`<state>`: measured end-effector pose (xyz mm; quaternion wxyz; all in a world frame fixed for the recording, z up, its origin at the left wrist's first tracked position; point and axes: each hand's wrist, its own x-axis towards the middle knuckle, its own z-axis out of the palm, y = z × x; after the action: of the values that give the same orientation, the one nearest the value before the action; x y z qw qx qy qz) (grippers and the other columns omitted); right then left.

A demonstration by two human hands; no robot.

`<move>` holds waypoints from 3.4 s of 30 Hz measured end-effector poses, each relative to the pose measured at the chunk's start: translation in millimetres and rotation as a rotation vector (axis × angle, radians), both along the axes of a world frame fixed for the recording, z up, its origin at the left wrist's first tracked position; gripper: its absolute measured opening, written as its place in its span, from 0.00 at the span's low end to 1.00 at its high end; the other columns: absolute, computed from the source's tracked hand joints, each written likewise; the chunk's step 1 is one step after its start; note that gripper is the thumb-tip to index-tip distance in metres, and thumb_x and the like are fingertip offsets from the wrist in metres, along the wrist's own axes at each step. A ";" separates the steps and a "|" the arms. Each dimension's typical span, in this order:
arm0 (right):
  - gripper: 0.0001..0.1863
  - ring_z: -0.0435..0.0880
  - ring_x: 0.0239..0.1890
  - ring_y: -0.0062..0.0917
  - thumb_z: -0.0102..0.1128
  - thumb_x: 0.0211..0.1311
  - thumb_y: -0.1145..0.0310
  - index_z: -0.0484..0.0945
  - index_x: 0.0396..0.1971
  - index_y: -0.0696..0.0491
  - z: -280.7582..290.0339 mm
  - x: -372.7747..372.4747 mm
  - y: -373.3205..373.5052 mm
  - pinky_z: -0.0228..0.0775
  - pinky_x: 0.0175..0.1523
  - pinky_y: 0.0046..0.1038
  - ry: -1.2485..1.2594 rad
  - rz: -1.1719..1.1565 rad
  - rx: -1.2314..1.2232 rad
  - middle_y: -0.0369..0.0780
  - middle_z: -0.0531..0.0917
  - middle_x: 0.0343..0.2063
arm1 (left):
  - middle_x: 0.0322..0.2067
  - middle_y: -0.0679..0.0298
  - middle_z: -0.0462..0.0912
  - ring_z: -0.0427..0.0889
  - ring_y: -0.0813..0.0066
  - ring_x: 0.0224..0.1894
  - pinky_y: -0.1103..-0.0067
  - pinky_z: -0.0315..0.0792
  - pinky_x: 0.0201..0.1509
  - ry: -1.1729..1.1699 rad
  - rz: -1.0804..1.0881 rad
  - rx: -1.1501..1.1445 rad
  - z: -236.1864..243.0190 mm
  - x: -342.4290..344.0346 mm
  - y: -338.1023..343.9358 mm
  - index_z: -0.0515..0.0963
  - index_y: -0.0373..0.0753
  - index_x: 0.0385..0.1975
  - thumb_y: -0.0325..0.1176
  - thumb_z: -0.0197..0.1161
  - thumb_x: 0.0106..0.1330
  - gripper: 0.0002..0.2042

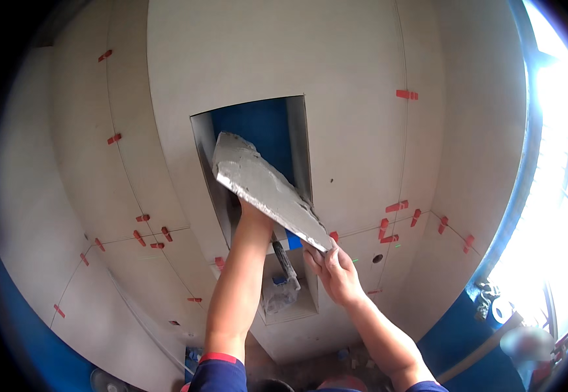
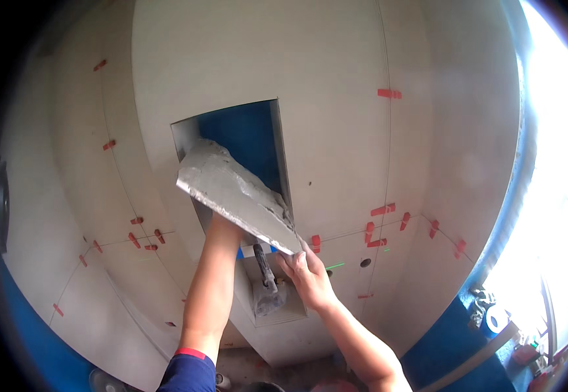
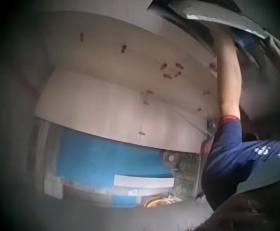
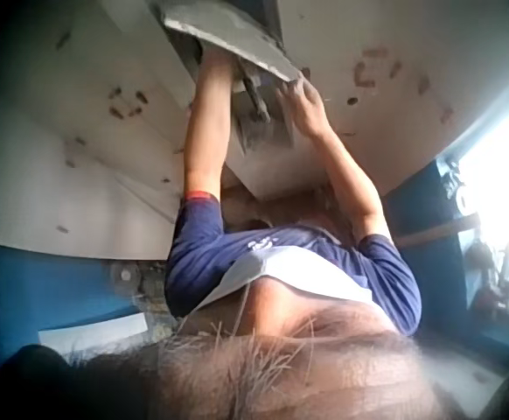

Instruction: The person applies adhesive to a ceiling panel using a notched trowel, then uses a rubber mallet to tap a tile into place within a recessed ceiling niche. Later, the person sits on the floor to measure and mark a tile with a ruler and marker.

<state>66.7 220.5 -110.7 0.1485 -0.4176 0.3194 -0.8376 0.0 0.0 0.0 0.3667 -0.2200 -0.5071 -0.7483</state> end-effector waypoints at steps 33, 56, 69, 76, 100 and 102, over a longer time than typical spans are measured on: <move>0.41 0.56 0.72 0.35 0.44 0.73 0.47 0.50 0.67 0.69 114.0 -127.9 -124.0 0.49 0.75 0.37 0.032 -0.336 0.146 0.50 0.61 0.67 | 0.37 0.71 0.70 0.68 0.73 0.42 0.67 0.69 0.51 0.030 -0.172 0.539 121.2 -148.8 -100.5 0.71 0.52 0.41 0.53 0.46 0.72 0.14; 0.40 0.67 0.56 0.23 0.52 0.70 0.47 0.55 0.66 0.66 145.3 -139.0 -146.8 0.55 0.66 0.27 0.097 -0.433 0.006 0.44 0.69 0.57 | 0.64 0.60 0.61 0.63 0.60 0.63 0.57 0.63 0.64 0.176 -0.187 0.405 144.8 -126.1 -92.3 0.63 0.45 0.64 0.62 0.40 0.70 0.31; 0.31 0.67 0.61 0.24 0.59 0.69 0.58 0.62 0.62 0.63 185.6 -152.8 -158.3 0.58 0.66 0.27 0.107 -0.393 -0.147 0.42 0.72 0.58 | 0.57 0.57 0.72 0.72 0.54 0.57 0.55 0.71 0.57 0.289 -0.206 0.482 169.1 -111.6 -76.2 0.69 0.42 0.58 0.55 0.37 0.72 0.27; 0.32 0.66 0.62 0.24 0.61 0.68 0.58 0.61 0.62 0.63 196.5 -155.5 -159.7 0.56 0.67 0.28 0.109 -0.384 -0.173 0.42 0.71 0.59 | 0.61 0.54 0.70 0.69 0.48 0.61 0.50 0.67 0.61 0.373 -0.279 0.500 176.5 -110.8 -71.0 0.68 0.41 0.61 0.56 0.33 0.71 0.30; 0.34 0.65 0.38 0.14 0.62 0.65 0.49 0.68 0.59 0.61 206.8 -168.7 -163.9 0.59 0.42 0.19 0.162 -0.543 -0.144 0.33 0.75 0.41 | 0.62 0.57 0.68 0.66 0.52 0.64 0.55 0.64 0.66 0.565 -0.363 0.402 166.8 -132.5 -76.9 0.67 0.44 0.63 0.63 0.43 0.66 0.34; 0.34 0.67 0.48 0.20 0.62 0.66 0.50 0.68 0.60 0.62 205.8 -166.3 -159.3 0.59 0.54 0.23 0.170 -0.537 -0.130 0.37 0.75 0.47 | 0.63 0.60 0.67 0.64 0.55 0.65 0.57 0.61 0.68 0.553 -0.345 0.462 150.5 -147.4 -65.0 0.66 0.46 0.64 0.68 0.47 0.63 0.37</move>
<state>-99.7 61.2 95.0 -0.1330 -0.3953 0.3757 -0.8276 -147.4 -65.0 150.5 0.3984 -0.4069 -0.1632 -0.8056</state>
